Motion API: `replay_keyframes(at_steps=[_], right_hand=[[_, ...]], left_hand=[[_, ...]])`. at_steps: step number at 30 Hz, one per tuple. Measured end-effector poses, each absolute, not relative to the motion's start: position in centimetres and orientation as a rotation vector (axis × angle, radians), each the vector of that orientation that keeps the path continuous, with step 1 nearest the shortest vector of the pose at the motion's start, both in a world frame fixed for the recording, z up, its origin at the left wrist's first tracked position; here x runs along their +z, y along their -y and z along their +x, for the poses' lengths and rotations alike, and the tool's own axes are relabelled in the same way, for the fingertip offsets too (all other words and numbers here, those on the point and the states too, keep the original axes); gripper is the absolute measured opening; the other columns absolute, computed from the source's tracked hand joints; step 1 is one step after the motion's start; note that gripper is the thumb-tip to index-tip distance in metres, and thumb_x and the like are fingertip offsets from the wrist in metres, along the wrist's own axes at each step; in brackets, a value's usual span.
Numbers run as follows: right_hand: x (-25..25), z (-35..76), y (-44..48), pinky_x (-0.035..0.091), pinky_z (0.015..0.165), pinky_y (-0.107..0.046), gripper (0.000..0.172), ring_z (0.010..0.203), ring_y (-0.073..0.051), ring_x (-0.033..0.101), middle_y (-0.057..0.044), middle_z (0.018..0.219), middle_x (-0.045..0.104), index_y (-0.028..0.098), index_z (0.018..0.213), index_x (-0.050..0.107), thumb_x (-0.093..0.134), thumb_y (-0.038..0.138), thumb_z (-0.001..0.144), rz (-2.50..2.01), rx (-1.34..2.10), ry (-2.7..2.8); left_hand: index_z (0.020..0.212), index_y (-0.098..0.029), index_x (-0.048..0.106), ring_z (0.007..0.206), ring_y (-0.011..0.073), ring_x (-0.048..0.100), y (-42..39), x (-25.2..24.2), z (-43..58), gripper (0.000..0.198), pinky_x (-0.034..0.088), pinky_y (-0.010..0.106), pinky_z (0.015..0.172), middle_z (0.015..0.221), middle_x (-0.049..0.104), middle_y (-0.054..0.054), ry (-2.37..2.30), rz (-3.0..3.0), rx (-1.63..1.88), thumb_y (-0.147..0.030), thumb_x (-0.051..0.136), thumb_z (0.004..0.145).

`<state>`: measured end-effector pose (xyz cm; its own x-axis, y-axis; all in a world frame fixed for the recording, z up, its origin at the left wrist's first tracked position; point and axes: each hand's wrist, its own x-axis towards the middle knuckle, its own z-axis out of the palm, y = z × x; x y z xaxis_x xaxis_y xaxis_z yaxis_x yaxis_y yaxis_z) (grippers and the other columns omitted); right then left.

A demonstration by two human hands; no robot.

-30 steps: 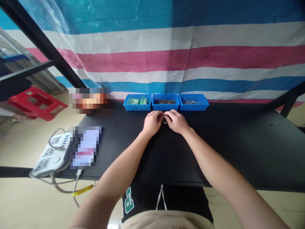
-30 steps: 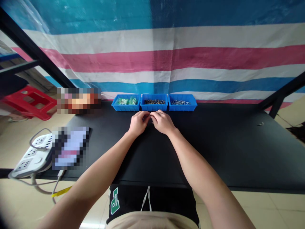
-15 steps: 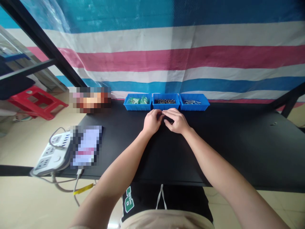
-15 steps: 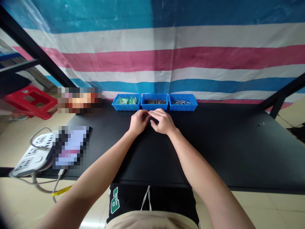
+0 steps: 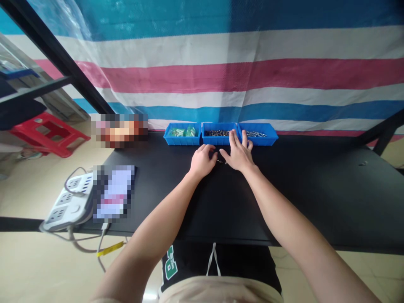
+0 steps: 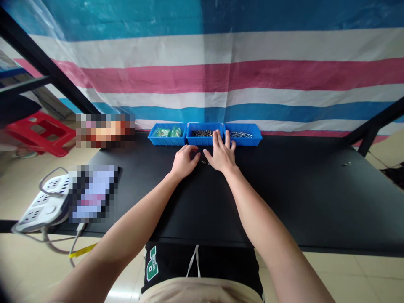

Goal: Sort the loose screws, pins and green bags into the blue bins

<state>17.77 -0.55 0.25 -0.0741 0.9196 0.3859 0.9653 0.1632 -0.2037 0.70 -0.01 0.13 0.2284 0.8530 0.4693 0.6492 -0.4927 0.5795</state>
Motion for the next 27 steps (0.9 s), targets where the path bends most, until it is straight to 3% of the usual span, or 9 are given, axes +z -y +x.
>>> replay_keyframes(at_steps=[10,14,18,22,27], right_hand=[[0.2,17.7,0.7,0.029,0.105,-0.064,0.075,0.146,-0.044,0.011,-0.014,0.161,0.024,0.014,0.154,0.024,0.041,0.053,0.092,-1.816,-0.196,2.029],[-0.1,17.7,0.7,0.033,0.101,-0.063,0.072,0.141,-0.044,0.021,-0.017,0.159,0.027,0.016,0.152,0.03,0.044,0.052,0.091,-1.723,-0.255,1.943],[-0.3,17.8,0.6,0.038,0.099,-0.057,0.062,0.125,-0.039,0.039,-0.019,0.145,0.045,0.015,0.142,0.045,0.049,0.049,0.09,-1.565,-0.275,1.845],[-0.4,17.9,0.5,0.041,0.095,-0.052,0.05,0.113,-0.034,0.045,-0.017,0.125,0.056,0.016,0.13,0.054,0.05,0.045,0.09,-1.43,-0.254,1.835],[-0.5,17.8,0.5,0.041,0.094,-0.05,0.044,0.11,-0.033,0.047,-0.017,0.119,0.058,0.015,0.125,0.056,0.049,0.042,0.091,-1.367,-0.25,1.839]], left_hand=[[0.095,-0.018,0.066,0.076,0.0167,0.064,0.0,0.1,0.7,0.013,0.053,0.03,0.072,0.093,0.068,0.006,-1.405,2.267,1.093,-0.022,0.06,0.084],[0.093,-0.018,0.066,0.073,0.0164,0.062,0.1,0.3,0.6,0.014,0.051,0.03,0.071,0.09,0.067,0.005,-1.4,2.272,1.042,-0.024,0.058,0.084],[0.096,-0.017,0.067,0.08,0.0205,0.062,0.8,1.1,0.6,0.022,0.048,0.036,0.078,0.086,0.066,0.005,-1.31,2.45,0.852,-0.033,0.061,0.082],[0.106,-0.017,0.067,0.091,0.0267,0.06,1.4,1.7,0.6,0.039,0.043,0.042,0.082,0.093,0.063,0.008,-1.267,2.668,0.616,-0.048,0.059,0.082],[0.106,-0.02,0.07,0.095,0.0258,0.059,1.3,1.5,0.5,0.032,0.041,0.042,0.084,0.101,0.061,0.009,-1.206,2.714,0.485,-0.04,0.059,0.083]])
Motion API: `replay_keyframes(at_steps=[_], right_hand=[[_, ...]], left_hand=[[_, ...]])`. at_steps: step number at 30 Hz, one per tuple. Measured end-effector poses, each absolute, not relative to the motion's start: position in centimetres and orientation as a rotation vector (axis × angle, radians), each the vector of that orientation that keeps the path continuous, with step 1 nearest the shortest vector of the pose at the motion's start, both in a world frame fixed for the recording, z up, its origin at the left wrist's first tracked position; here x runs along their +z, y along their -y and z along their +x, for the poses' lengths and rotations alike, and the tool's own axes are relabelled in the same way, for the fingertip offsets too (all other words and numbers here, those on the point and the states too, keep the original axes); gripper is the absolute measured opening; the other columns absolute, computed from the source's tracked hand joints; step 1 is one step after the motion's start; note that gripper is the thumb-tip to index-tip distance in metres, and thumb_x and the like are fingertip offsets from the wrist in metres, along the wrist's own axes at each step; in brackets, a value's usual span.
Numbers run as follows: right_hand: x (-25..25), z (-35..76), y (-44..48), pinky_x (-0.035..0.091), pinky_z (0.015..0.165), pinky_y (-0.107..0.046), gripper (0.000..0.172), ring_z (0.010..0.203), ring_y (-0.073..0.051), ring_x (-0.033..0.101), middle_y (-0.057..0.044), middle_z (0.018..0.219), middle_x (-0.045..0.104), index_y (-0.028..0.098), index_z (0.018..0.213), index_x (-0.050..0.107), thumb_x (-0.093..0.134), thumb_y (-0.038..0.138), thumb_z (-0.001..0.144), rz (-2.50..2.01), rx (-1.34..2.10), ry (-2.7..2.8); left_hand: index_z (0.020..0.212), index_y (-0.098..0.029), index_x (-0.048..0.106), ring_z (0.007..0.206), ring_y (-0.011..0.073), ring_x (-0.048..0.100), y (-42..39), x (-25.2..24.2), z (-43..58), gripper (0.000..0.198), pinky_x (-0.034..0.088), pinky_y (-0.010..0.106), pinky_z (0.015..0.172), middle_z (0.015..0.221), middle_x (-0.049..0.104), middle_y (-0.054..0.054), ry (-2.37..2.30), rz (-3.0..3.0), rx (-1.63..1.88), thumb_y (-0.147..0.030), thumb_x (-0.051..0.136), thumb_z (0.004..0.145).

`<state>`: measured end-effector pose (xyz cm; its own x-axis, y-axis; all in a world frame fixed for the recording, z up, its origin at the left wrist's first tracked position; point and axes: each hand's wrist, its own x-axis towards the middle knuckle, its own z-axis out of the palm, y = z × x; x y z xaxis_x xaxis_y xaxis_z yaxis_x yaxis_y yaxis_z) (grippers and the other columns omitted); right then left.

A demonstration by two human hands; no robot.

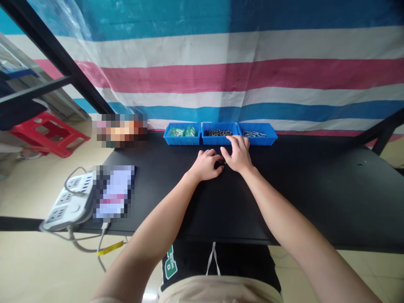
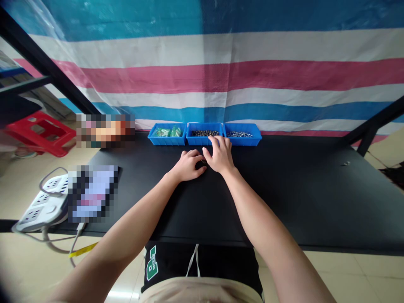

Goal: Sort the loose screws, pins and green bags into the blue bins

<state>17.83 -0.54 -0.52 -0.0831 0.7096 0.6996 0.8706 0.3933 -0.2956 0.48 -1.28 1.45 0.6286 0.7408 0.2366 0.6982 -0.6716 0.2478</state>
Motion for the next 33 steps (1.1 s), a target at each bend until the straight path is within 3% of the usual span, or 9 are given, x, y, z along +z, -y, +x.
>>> replay_keyframes(at_steps=[10,18,25,33], right_hand=[[-0.2,17.9,0.7,0.041,0.099,-0.05,0.041,0.112,-0.032,0.05,-0.016,0.117,0.061,0.015,0.121,0.06,0.045,0.04,0.093,-1.361,-0.126,1.906],[0.2,17.8,0.9,0.048,0.094,-0.044,0.032,0.1,-0.027,0.057,-0.012,0.099,0.066,0.018,0.101,0.069,0.044,0.036,0.095,-1.26,-0.05,1.977],[-0.1,17.8,0.9,0.051,0.091,-0.036,0.03,0.097,-0.023,0.061,-0.011,0.098,0.066,0.017,0.099,0.068,0.044,0.035,0.096,-1.207,-0.032,1.992],[0.3,17.7,1.2,0.05,0.083,-0.037,0.036,0.084,-0.022,0.058,-0.009,0.084,0.067,0.02,0.081,0.068,0.04,0.034,0.098,-1.142,-0.008,2.056]], left_hand=[[0.096,-0.02,0.07,0.093,0.0221,0.063,0.2,0.3,0.4,0.019,0.043,0.036,0.082,0.094,0.065,0.006,-1.183,2.65,0.587,-0.024,0.053,0.092],[0.087,-0.018,0.063,0.084,0.0201,0.063,0.1,0.3,0.4,0.014,0.042,0.033,0.077,0.086,0.066,0.005,-1.211,2.617,0.677,-0.028,0.056,0.093],[0.086,-0.017,0.063,0.079,0.0201,0.063,-0.1,0.3,0.5,0.024,0.044,0.034,0.076,0.083,0.066,0.005,-1.268,2.557,0.793,-0.039,0.057,0.093],[0.086,-0.018,0.067,0.076,0.0182,0.063,0.0,0.3,0.4,0.016,0.05,0.031,0.074,0.083,0.068,0.006,-1.266,2.469,0.991,-0.031,0.06,0.091]])
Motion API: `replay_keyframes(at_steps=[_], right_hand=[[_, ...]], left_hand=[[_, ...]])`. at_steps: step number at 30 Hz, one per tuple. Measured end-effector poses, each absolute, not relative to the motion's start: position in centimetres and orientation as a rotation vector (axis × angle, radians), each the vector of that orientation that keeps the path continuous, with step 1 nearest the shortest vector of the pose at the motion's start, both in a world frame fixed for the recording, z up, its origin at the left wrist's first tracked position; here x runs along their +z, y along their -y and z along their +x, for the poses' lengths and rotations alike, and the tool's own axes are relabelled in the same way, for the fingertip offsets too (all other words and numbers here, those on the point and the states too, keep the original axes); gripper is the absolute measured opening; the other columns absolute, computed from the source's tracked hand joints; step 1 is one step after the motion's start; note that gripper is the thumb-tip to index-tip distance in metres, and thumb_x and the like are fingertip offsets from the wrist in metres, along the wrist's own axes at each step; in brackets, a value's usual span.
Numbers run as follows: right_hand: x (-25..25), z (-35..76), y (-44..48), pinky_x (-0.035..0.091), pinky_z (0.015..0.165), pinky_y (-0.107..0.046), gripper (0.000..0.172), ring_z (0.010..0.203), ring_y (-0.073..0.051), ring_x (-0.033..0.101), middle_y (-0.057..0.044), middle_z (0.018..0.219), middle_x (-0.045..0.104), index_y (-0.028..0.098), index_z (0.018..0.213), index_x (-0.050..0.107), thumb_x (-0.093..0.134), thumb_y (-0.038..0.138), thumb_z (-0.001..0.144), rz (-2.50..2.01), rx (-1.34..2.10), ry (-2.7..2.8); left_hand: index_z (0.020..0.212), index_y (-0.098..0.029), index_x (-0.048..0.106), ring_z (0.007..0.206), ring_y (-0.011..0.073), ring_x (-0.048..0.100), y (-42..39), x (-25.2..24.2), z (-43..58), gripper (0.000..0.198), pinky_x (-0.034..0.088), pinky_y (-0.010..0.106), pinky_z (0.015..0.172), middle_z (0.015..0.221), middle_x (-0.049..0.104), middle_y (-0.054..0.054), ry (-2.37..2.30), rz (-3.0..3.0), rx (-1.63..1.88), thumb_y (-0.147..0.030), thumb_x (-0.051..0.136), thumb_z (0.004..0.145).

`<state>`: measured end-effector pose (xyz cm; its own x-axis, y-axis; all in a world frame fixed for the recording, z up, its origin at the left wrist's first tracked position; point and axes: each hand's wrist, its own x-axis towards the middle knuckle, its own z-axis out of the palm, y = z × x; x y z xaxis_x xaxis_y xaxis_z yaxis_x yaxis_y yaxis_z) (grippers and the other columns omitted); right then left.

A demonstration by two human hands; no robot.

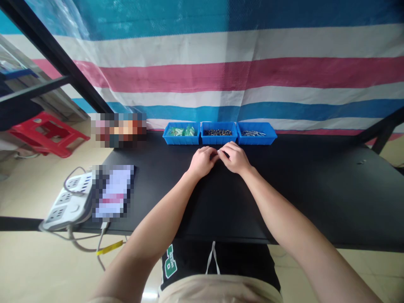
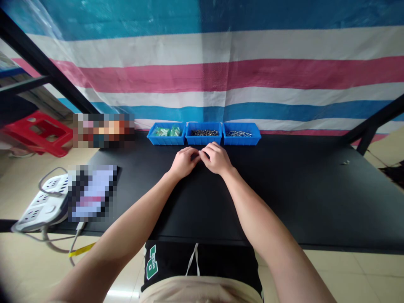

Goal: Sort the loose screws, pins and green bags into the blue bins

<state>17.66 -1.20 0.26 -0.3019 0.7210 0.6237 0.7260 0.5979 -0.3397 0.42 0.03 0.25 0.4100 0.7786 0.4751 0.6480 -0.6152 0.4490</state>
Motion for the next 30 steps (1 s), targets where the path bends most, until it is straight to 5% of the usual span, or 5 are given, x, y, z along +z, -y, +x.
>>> replay_keyframes(at_steps=[11,23,30], right_hand=[[0.08,17.68,1.05,0.049,0.083,-0.038,0.039,0.083,-0.022,0.058,-0.008,0.083,0.068,0.02,0.082,0.07,0.039,0.036,0.099,-1.176,0.008,2.097],[-0.1,17.59,1.01,0.052,0.091,-0.041,0.037,0.097,-0.024,0.063,-0.009,0.105,0.073,0.018,0.115,0.069,0.039,0.032,0.098,-1.162,0.051,2.088],[-0.15,17.66,1.1,0.053,0.094,-0.041,0.036,0.102,-0.024,0.063,-0.01,0.11,0.072,0.015,0.116,0.068,0.043,0.033,0.096,-1.093,0.144,2.119]], left_hand=[[0.102,-0.018,0.07,0.088,0.0175,0.068,-0.06,0.19,0.45,0.02,0.055,0.03,0.084,0.098,0.071,0.007,-1.2,2.359,1.138,-0.017,0.053,0.091],[0.098,-0.018,0.064,0.085,0.0149,0.067,0.03,0.37,0.49,0.023,0.057,0.03,0.082,0.097,0.069,0.004,-1.184,2.254,1.235,-0.007,0.056,0.08],[0.099,-0.018,0.061,0.085,0.014,0.065,-0.09,0.02,0.46,0.024,0.056,0.027,0.081,0.097,0.064,0.005,-1.171,2.277,1.256,-0.007,0.055,0.079]])
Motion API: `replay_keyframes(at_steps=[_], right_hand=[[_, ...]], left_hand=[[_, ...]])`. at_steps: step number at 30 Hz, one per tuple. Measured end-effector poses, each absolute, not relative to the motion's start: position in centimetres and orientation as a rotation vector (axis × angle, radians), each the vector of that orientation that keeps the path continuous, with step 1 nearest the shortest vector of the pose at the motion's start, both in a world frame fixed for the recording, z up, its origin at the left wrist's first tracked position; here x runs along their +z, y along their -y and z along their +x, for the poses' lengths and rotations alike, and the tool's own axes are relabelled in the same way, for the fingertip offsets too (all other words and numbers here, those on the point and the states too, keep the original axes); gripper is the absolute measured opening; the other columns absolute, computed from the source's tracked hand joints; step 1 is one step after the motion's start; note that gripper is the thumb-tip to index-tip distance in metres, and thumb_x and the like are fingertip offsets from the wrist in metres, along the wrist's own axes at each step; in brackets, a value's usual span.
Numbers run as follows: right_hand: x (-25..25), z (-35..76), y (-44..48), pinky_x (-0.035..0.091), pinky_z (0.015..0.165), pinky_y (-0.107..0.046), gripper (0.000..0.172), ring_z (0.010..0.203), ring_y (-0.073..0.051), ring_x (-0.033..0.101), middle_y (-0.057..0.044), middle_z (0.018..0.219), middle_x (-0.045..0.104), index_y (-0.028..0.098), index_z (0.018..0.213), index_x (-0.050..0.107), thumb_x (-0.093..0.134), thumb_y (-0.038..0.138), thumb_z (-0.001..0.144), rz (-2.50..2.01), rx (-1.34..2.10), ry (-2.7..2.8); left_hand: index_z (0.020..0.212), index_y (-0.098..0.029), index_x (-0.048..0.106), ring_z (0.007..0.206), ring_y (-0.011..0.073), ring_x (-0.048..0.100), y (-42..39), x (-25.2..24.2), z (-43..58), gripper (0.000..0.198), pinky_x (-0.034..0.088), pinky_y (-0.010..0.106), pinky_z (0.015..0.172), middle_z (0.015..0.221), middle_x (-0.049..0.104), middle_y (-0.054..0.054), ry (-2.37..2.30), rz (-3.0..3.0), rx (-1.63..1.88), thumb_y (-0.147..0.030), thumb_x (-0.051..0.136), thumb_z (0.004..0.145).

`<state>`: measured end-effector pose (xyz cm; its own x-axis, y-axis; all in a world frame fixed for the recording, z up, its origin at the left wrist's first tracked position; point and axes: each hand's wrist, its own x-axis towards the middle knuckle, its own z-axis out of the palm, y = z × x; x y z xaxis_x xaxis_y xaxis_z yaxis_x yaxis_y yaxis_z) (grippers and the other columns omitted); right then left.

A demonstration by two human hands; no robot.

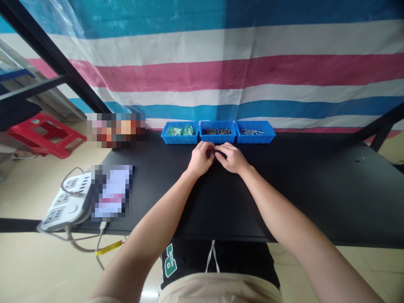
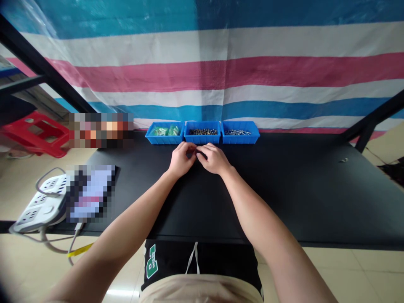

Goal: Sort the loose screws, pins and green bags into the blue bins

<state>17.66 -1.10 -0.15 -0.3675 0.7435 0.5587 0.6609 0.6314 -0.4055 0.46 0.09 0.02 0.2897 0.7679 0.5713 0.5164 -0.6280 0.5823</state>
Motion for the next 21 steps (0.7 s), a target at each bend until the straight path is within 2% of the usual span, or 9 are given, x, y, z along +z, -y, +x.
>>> replay_keyframes(at_steps=[10,21], right_hand=[[0.01,17.74,1.29,0.051,0.098,-0.042,0.037,0.108,-0.024,0.063,-0.011,0.118,0.07,0.014,0.12,0.066,0.049,0.03,0.092,-1.04,0.161,2.12],[-0.28,17.7,0.95,0.053,0.097,-0.046,0.034,0.108,-0.025,0.065,-0.011,0.118,0.071,0.017,0.119,0.068,0.054,0.029,0.091,-0.918,0.097,2.101]], left_hand=[[0.1,-0.018,0.059,0.085,0.014,0.064,-0.1,-0.07,0.51,0.024,0.056,0.027,0.078,0.1,0.061,0.005,-1.226,2.216,1.262,-0.006,0.053,0.08],[0.098,-0.019,0.058,0.079,0.0138,0.065,-0.5,-0.48,0.43,0.027,0.057,0.027,0.073,0.095,0.063,0.004,-1.239,2.212,1.375,-0.003,0.055,0.077]])
